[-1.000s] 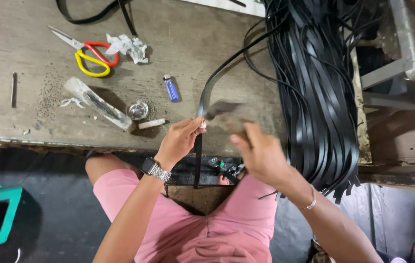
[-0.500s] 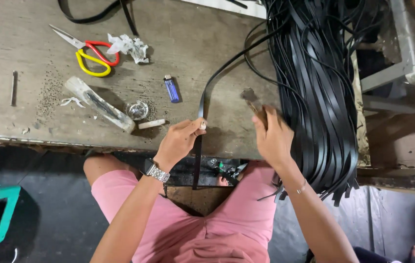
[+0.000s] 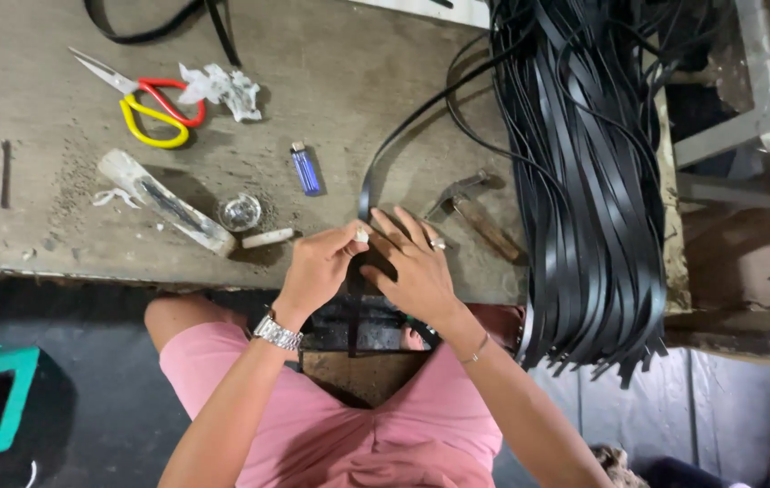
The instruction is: The person uses a hammer and a small metal tool to punch holes into a black belt on a wooden workbench. They repeatedly position the tool, strike it with the hammer, and adjust the belt to create a series of holes along its length.
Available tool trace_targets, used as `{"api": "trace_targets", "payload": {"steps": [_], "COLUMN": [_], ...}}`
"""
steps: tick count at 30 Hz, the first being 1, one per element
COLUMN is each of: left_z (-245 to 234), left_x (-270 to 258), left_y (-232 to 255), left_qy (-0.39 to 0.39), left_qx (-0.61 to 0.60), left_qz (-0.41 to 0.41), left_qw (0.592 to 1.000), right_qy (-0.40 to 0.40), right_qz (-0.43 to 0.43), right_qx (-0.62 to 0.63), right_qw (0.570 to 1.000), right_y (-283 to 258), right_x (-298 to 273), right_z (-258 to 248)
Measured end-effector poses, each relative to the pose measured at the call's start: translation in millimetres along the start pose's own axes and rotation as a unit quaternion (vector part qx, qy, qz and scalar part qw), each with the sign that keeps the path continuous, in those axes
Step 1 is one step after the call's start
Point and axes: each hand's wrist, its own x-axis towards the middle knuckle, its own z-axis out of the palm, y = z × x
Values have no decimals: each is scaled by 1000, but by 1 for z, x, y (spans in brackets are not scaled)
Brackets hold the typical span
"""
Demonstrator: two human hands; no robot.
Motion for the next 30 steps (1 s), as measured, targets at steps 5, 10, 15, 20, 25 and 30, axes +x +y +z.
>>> {"api": "trace_targets", "payload": {"steps": [5,10,15,20,25,30], "left_z": [-13,-3,-4,-2,1,1], "left_x": [19,16,19,16,12,11], "left_y": [-2,-9,-5,-10,-16,-18], "left_qy": [71,80,86,77,69,67], "left_qx": [-77,-57,-39,-36,-26,-35], "left_qz": [-142,-141,-120,-114,-113,-112], "left_qw": [984,985,988,990,991,991], "right_qy": [3,-8,-13,-24,-24,-13], "right_qz": [16,22,17,17,16,16], "right_qx": [44,44,57,55,60,64], "right_qw": [999,999,998,998,998,998], "right_y": [10,15,20,18,17,18], "right_x": [-5,-7,-11,-10,-9,-10], "right_z": [16,22,29,24,21,24]}}
